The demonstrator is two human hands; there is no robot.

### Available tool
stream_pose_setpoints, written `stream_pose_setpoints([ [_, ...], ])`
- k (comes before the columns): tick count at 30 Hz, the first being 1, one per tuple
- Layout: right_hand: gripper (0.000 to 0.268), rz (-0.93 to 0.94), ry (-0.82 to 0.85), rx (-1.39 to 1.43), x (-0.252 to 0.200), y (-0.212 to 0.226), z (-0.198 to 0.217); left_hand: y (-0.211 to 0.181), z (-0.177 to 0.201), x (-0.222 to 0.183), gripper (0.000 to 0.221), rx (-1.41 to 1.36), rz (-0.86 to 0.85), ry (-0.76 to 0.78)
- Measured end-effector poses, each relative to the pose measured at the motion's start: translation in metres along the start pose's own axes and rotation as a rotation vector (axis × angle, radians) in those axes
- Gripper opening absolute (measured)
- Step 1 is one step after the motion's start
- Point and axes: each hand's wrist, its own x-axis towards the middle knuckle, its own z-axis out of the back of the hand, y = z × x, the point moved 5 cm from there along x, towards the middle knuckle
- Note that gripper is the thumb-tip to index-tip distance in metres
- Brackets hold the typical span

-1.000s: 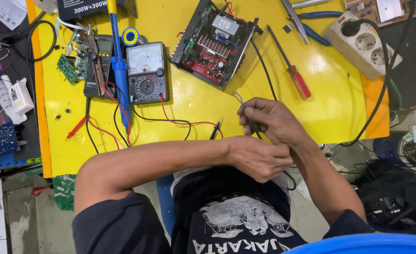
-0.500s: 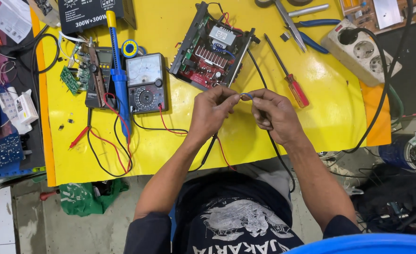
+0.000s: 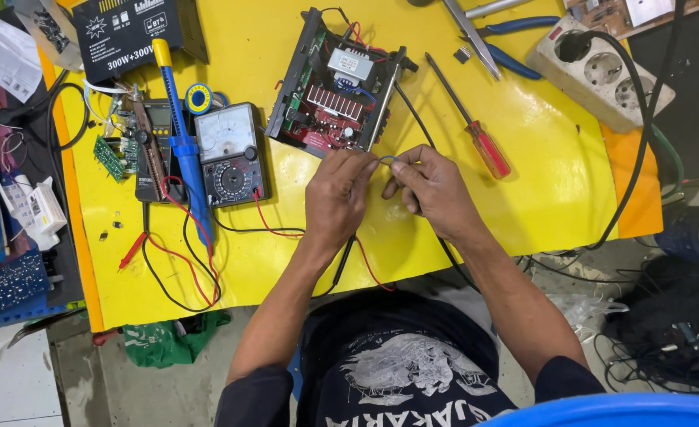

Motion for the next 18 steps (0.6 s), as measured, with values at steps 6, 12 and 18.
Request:
stream_pose_setpoints([
  [6,0.014,0.101,-0.185,-0.325,0.010,0.022,0.020,0.008,0.008,0.004,0.008,0.205,-0.049,-0.401],
  [12,0.018,0.160,-0.338,-0.628,0.026,0.027,0.015,0.001,-0.045,0.014,0.048,0.619,0.117,-0.192],
  [18,0.012,0.252,-0.374,-0.656,0.036,0.028,0.019,0.013,-0.067,0.020,0.051,0.755,0.179,-0.269],
])
